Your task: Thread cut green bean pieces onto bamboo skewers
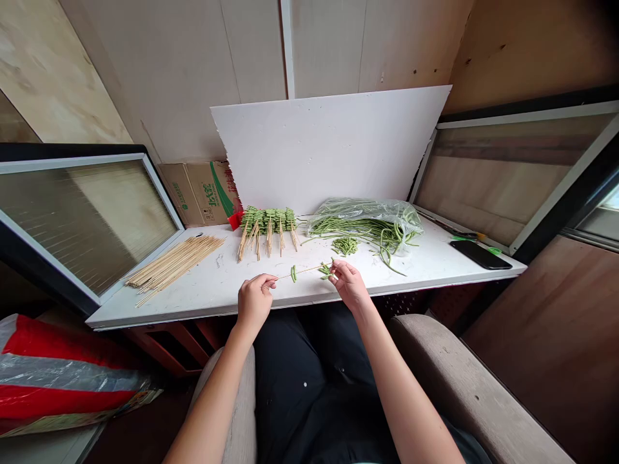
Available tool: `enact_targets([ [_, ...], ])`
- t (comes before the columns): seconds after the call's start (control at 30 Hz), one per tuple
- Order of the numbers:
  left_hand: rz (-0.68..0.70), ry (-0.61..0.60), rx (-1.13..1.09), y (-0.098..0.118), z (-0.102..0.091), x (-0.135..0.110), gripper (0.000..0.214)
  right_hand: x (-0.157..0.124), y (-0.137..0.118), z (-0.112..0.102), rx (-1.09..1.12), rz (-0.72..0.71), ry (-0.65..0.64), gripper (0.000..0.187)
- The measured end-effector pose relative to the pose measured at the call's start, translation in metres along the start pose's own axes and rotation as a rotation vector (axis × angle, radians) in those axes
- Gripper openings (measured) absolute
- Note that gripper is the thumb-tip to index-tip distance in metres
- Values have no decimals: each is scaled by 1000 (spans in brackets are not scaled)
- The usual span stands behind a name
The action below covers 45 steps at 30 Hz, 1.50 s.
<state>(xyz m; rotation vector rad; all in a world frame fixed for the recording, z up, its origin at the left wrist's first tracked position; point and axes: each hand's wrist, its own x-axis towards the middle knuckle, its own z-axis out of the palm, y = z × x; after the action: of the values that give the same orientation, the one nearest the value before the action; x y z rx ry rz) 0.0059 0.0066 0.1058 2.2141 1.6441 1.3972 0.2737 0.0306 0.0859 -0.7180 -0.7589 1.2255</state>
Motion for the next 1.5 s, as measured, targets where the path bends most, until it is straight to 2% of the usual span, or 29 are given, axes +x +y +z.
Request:
enact_targets([
  [0.27, -35, 8, -39, 2, 2, -3, 27, -6, -3, 16, 18, -142, 54, 35],
  [0.7, -42, 54, -15, -2, 6, -5, 28, -10, 3, 25, -24, -177, 101, 38],
  [0.87, 14, 41, -83, 14, 15, -12, 37, -19, 19, 41, -153, -210, 104, 40],
  [1.03, 23, 134, -43, 27, 19, -17, 39, -29, 32, 58, -169, -199, 185, 41],
  [1.27, 59, 156, 8, 26, 18, -17, 40, -41, 42, 72, -163, -163, 140, 38],
  [1.5, -40, 93, -77, 21, 21, -14, 24, -25, 38, 54, -141, -99, 22, 32],
])
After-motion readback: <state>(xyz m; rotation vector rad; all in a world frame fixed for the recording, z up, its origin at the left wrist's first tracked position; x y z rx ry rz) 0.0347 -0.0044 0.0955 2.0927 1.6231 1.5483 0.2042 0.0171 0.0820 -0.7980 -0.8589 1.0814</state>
